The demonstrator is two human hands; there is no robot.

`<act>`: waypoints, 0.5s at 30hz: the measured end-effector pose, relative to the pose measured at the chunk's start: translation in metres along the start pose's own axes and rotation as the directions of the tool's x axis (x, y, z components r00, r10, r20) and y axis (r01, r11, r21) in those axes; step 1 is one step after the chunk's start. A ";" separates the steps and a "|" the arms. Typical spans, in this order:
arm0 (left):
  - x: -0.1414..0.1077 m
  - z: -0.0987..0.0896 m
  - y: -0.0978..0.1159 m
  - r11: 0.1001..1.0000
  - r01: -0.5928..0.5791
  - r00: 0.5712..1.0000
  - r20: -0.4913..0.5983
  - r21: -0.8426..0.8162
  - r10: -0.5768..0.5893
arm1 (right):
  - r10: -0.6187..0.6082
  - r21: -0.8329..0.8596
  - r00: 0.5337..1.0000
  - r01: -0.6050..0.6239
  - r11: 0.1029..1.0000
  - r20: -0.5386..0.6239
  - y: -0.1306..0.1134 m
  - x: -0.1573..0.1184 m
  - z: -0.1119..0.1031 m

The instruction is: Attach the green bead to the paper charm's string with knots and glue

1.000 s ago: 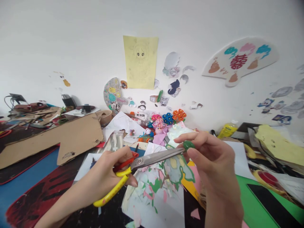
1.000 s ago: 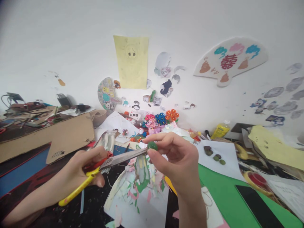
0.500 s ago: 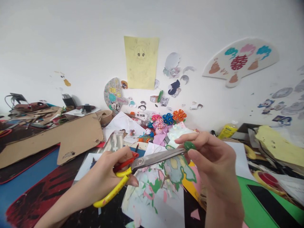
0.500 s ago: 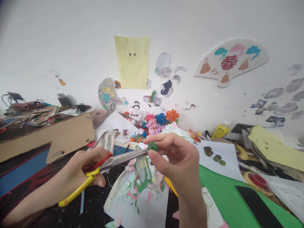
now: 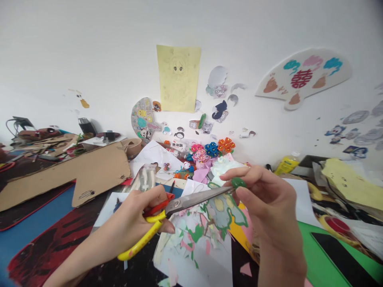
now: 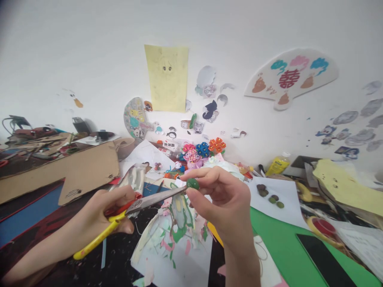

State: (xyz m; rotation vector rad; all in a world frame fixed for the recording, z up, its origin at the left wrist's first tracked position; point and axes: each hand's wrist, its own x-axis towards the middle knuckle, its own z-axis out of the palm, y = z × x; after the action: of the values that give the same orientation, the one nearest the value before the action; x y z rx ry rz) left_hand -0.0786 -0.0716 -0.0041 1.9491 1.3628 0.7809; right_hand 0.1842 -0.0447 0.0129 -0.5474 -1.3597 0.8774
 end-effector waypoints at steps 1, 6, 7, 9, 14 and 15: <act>0.000 0.000 -0.002 1.000 0.002 1.000 0.001 -0.012 -0.002 | 0.007 0.009 1.000 -0.006 1.000 -0.008 0.000 0.000 0.001; 0.002 0.002 -0.017 0.999 -0.038 0.998 -0.055 -0.037 0.036 | 0.022 0.028 1.000 -0.022 0.999 -0.018 0.000 0.000 0.002; 0.003 0.003 -0.019 0.997 -0.058 0.995 -0.082 -0.054 0.053 | 0.025 0.031 0.999 -0.024 0.999 -0.022 0.000 0.000 0.002; 0.005 0.005 -0.021 0.986 -0.121 0.986 -0.126 -0.112 0.107 | 0.035 0.042 0.998 -0.033 0.999 -0.042 0.000 0.001 0.002; 0.008 0.008 -0.013 0.973 -0.191 0.975 -0.137 -0.132 0.173 | 0.016 -0.001 1.000 -0.016 1.000 -0.013 0.002 0.003 0.000; 0.008 0.008 -0.011 0.979 -0.171 0.978 -0.138 -0.113 0.155 | 0.017 -0.012 1.000 -0.017 1.000 -0.025 0.003 0.003 0.000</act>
State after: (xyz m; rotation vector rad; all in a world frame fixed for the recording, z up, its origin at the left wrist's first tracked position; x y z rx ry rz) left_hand -0.0763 -0.0621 -0.0166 1.9582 1.2059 1.0604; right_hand 0.1833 -0.0410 0.0126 -0.5783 -1.3405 0.8737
